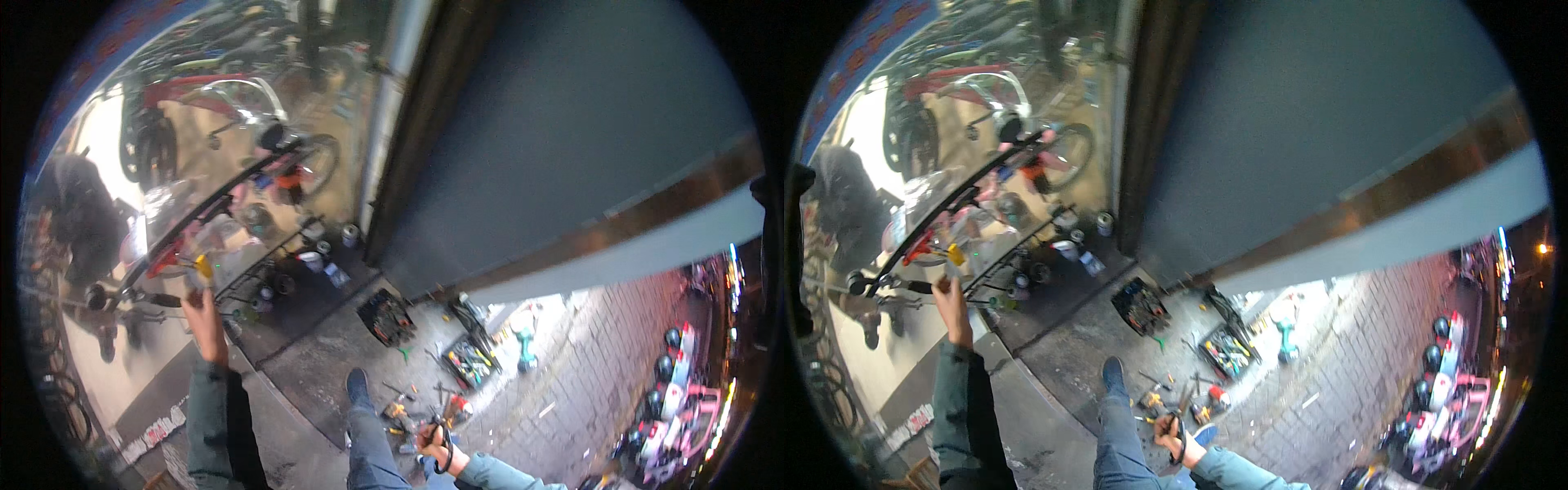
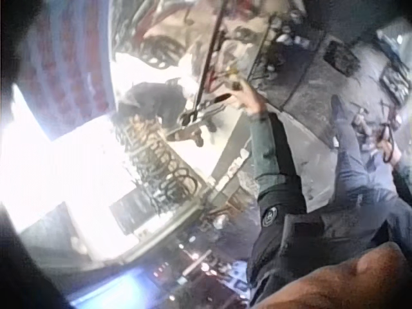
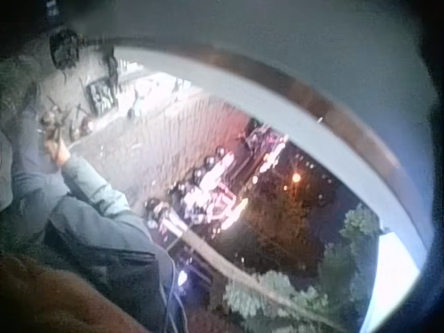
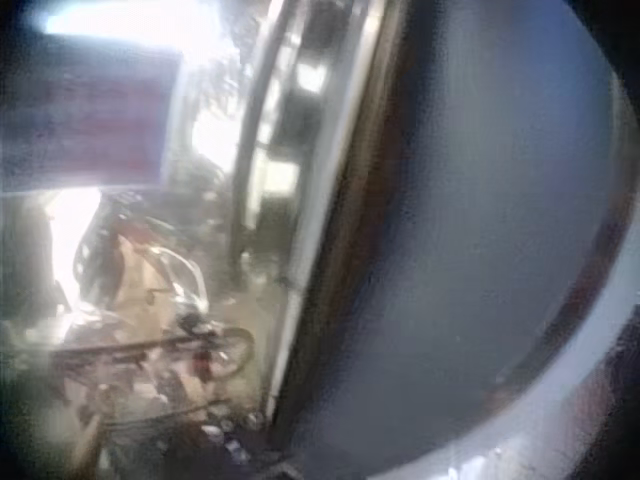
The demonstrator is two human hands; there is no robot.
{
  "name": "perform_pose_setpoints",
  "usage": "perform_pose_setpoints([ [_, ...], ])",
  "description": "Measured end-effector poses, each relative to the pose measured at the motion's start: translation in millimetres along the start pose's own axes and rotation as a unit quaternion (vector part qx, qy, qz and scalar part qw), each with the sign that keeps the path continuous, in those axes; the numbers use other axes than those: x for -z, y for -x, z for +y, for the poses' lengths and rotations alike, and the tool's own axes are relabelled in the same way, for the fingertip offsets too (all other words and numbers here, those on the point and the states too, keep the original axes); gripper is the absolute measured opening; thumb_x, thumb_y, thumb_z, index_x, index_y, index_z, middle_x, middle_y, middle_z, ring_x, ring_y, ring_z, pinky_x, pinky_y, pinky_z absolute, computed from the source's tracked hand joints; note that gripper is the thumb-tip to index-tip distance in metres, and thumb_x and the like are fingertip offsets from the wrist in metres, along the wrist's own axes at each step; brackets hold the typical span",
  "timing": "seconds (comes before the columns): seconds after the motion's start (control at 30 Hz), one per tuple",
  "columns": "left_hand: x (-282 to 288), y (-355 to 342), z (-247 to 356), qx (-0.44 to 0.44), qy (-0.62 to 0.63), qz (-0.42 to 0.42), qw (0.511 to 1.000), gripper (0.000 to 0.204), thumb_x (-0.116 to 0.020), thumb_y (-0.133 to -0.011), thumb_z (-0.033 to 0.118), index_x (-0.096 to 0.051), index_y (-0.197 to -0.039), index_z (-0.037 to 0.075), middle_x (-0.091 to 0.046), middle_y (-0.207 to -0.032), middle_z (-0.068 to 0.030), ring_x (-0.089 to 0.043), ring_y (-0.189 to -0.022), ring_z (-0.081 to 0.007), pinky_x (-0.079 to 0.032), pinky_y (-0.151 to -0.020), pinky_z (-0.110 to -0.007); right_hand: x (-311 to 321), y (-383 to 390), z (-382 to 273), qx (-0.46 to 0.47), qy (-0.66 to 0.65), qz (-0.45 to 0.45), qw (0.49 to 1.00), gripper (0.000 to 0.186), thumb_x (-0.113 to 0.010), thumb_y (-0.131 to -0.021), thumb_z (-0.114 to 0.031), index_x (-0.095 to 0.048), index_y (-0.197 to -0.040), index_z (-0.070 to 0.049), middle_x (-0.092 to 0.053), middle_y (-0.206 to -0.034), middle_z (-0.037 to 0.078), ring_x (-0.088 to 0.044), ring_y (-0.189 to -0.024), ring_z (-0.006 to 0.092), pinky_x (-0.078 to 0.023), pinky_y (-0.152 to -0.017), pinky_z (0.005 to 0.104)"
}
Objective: The person retrieves pliers and a spray can from a workshop, then moves to a green electric scooter parked on the sidewalk. They sit and use the pliers to strip and cut wires near the rear wheel, repeatedly manipulating the same wire bundle.
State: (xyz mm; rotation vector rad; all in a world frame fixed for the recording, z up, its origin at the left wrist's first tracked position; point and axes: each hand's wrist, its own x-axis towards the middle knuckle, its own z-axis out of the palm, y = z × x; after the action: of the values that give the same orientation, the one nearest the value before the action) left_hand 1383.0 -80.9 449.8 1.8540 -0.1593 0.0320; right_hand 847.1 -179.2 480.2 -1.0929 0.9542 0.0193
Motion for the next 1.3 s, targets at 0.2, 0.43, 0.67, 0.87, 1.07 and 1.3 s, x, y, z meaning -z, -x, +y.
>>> perform_pose_setpoints([
  [0.2, -28.0, 337.9, 72.3, 0.241, 0.064, -0.575, 0.779, 0.031, -0.057, -0.100, 0.025, -0.057, -0.123, 0.005, -0.064, -0.104, -0.0054, -0.061, -0.092, -0.0138, -0.052, -0.079, -0.030, 25.4, 56.4, -9.7, -0.027, 0.067, 0.020, 0.997, 0.033, -0.069, -0.092, -0.029, -0.060, -0.104, 0.000, -0.060, -0.084, 0.005, -0.055, -0.080, 0.0128, -0.047, -0.073, 0.0290],
  [0.43, -37.9, 593.4, 148.9, 0.434, 0.101, -0.658, 0.607, 0.061, -0.060, -0.098, 0.033, -0.034, -0.145, 0.004, -0.055, -0.124, -0.0045, -0.056, -0.113, -0.0158, -0.051, -0.091, -0.032, 132.1, 171.1, 35.6, -0.072, 0.266, 0.193, 0.942, 0.049, -0.073, -0.077, -0.044, -0.064, -0.101, -0.002, -0.065, -0.099, 0.022, -0.064, -0.094, 0.0396, -0.052, -0.080, 0.0439],
  [0.67, -55.6, 762.6, 195.3, 0.356, 0.109, -0.572, 0.731, 0.038, -0.055, -0.099, 0.010, -0.044, -0.134, 0.001, -0.064, -0.118, -0.0084, -0.060, -0.104, -0.0123, -0.046, -0.093, -0.027, 234.3, 262.9, 98.0, 0.121, 0.393, 0.305, 0.859, 0.037, -0.070, -0.074, -0.031, -0.056, -0.096, -0.004, -0.059, -0.094, 0.016, -0.062, -0.087, 0.0334, -0.046, -0.072, 0.0453],
  [0.87, -24.4, 820.1, 216.6, 0.354, 0.116, -0.492, 0.787, 0.034, -0.053, -0.100, 0.010, -0.046, -0.132, 0.001, -0.065, -0.115, -0.0087, -0.062, -0.098, -0.0118, -0.049, -0.086, -0.026, 247.0, 312.6, 105.2, 0.127, 0.477, 0.256, 0.831, 0.043, -0.070, -0.074, -0.036, -0.056, -0.098, -0.004, -0.056, -0.095, 0.013, -0.058, -0.089, 0.0301, -0.042, -0.074, 0.0417],
  [1.07, -12.7, 865.8, 168.6, 0.373, 0.159, -0.401, 0.822, 0.027, -0.054, -0.100, 0.010, -0.051, -0.126, 0.001, -0.066, -0.109, -0.0085, -0.063, -0.085, -0.0103, -0.052, -0.075, -0.024, 265.3, 316.2, 136.1, 0.231, 0.533, 0.163, 0.798, 0.046, -0.076, -0.069, -0.036, -0.056, -0.095, -0.004, -0.055, -0.089, 0.013, -0.057, -0.082, 0.0294, -0.043, -0.068, 0.0390],
  [1.3, 8.3, 924.1, 65.9, 0.409, 0.114, -0.292, 0.857, 0.024, -0.058, -0.100, 0.022, -0.063, -0.106, 0.000, -0.071, -0.090, -0.0073, -0.066, -0.080, -0.0121, -0.054, -0.071, -0.026, 259.1, 252.6, 253.1, 0.195, 0.459, -0.006, 0.867, 0.051, -0.078, -0.075, -0.031, -0.055, -0.108, -0.001, -0.058, -0.094, 0.020, -0.063, -0.083, 0.0383, -0.053, -0.070, 0.0436],
])
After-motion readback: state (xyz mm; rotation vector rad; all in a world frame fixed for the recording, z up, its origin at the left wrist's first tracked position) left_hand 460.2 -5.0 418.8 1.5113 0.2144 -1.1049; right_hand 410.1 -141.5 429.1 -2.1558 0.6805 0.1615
